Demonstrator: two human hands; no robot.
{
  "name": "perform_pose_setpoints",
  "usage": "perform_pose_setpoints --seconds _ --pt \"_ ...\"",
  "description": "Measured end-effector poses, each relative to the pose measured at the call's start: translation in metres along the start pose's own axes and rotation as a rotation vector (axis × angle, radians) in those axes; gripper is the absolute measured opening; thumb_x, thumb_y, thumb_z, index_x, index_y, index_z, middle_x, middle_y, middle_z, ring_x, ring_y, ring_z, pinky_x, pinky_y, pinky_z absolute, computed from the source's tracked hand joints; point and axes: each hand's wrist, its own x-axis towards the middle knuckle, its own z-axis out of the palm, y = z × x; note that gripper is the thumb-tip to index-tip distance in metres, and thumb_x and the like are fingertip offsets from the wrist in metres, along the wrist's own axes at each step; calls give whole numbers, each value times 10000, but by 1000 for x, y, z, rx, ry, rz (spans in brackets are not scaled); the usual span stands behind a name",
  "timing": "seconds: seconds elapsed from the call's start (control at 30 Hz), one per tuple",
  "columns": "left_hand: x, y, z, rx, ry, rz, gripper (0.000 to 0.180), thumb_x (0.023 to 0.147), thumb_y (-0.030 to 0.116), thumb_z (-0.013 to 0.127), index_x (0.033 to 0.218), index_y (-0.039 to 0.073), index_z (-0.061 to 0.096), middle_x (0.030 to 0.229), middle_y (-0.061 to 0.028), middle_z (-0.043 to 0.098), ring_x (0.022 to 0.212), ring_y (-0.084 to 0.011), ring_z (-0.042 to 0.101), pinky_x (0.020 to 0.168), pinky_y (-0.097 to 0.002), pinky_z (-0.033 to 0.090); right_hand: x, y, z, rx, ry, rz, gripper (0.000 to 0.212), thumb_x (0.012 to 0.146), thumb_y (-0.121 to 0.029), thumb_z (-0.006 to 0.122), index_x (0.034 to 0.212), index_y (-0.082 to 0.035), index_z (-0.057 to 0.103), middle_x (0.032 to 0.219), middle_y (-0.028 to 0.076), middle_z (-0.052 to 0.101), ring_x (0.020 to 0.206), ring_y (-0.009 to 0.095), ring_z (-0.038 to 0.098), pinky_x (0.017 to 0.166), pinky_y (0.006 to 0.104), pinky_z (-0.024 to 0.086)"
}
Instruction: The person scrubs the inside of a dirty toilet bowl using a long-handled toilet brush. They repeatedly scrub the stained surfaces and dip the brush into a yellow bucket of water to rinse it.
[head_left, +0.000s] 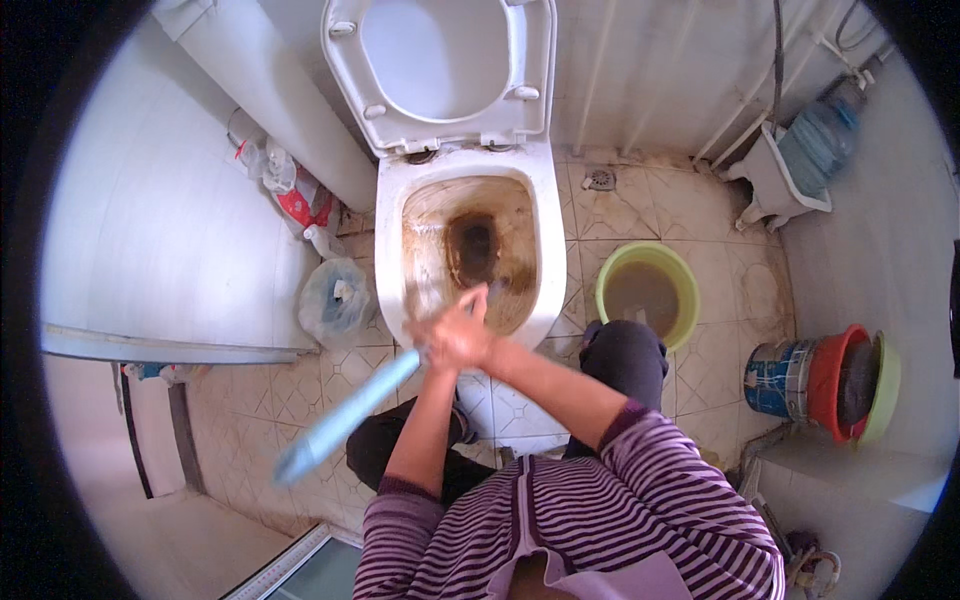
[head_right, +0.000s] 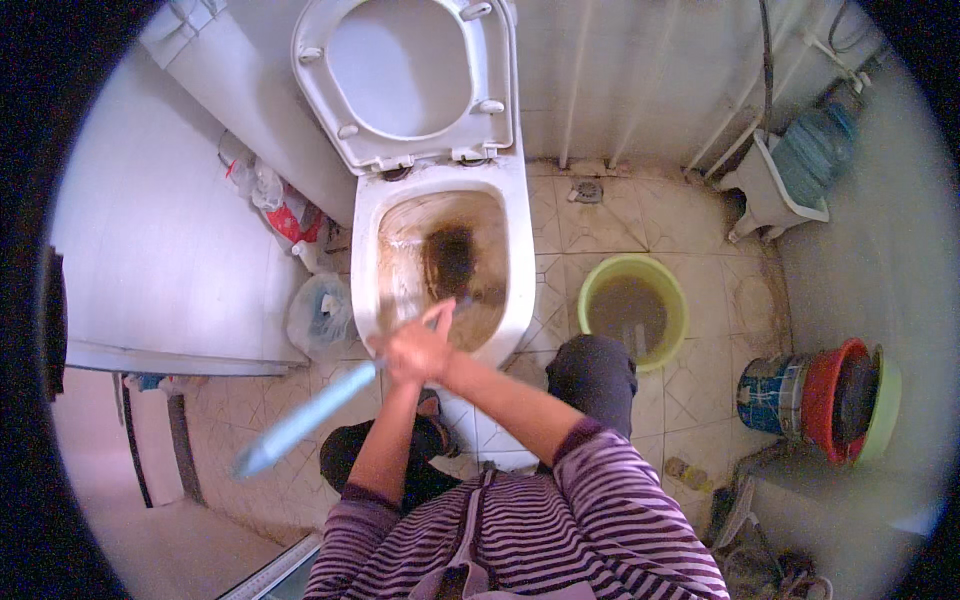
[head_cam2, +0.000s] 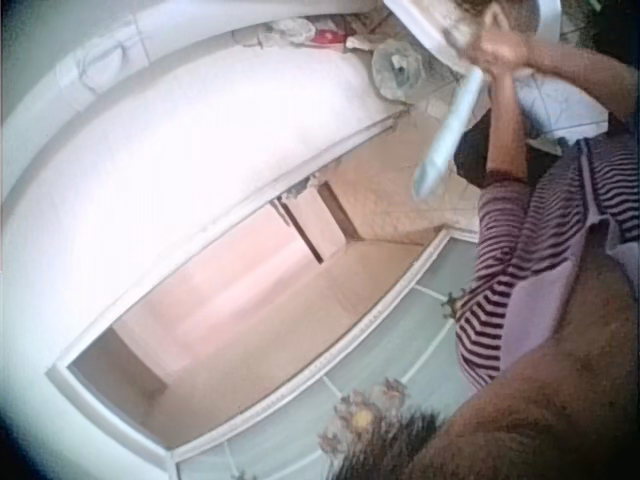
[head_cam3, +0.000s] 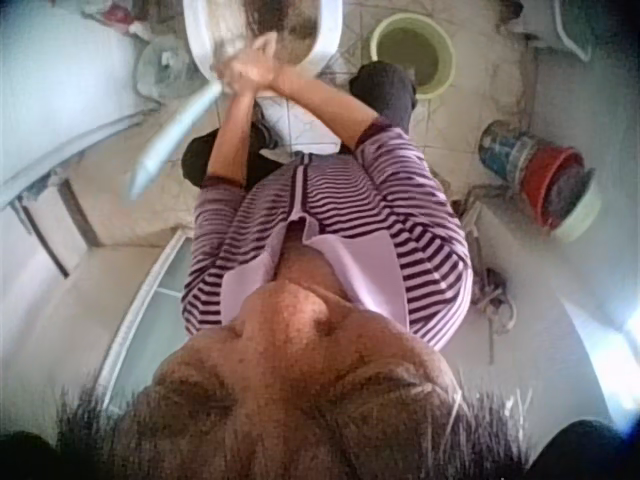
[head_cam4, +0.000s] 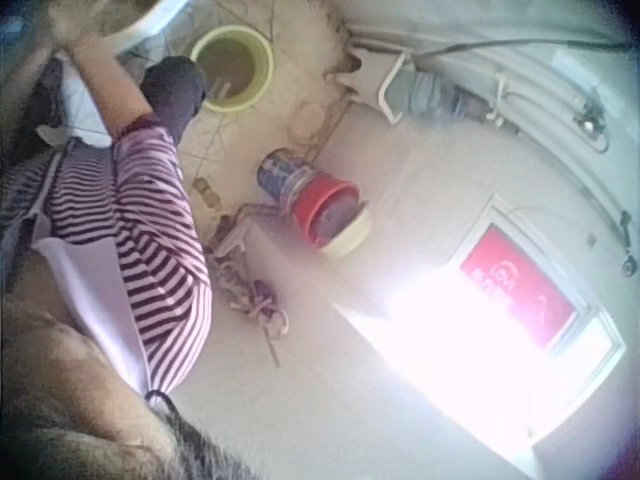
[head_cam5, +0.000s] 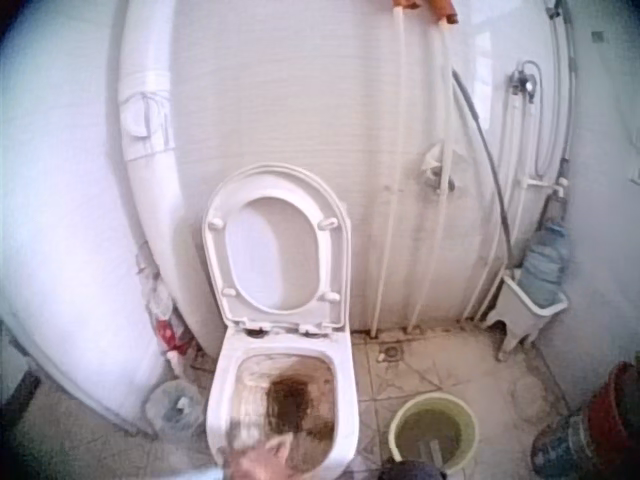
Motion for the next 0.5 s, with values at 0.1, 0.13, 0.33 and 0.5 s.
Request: perform_pose_setpoints --seconds 0.1,0.13,0.33,0.5 --pt "-48 0 -13 -1 -77 -2 429 843 549 457 818 140 584 650 -24 530 595 -180 494 624 -316 414 -31 -32 -4 82 -40 -60 208 637 -124 578 833 -70 535 653 151 599 644 361 610 642 513 454" --pt "-54 -3 -23 -4 -75 -10 421 846 541 460 827 139 586 655 -24 533 597 -179 494 626 -313 414 -29 -41 -8 154 -57 -58 208 635 -116 567 833 -65 530 655 150 596 649 362 609 653 527 433" --pt "25 -2 -17 -14 107 40 374 864 491 478 880 138 599 686 -27 551 609 -172 494 640 -298 410 34 -5 -28 235 47 40 213 640 -103 578 837 -52 519 644 166 590 637 381 603 622 490 474" --pt "-2 -3 -12 -37 49 72 338 879 450 494 925 136 609 712 -29 565 619 -167 495 651 -286 407 -2 -15 -26 216 49 37 179 604 -84 534 782 -62 524 639 153 586 625 357 609 725 586 417"
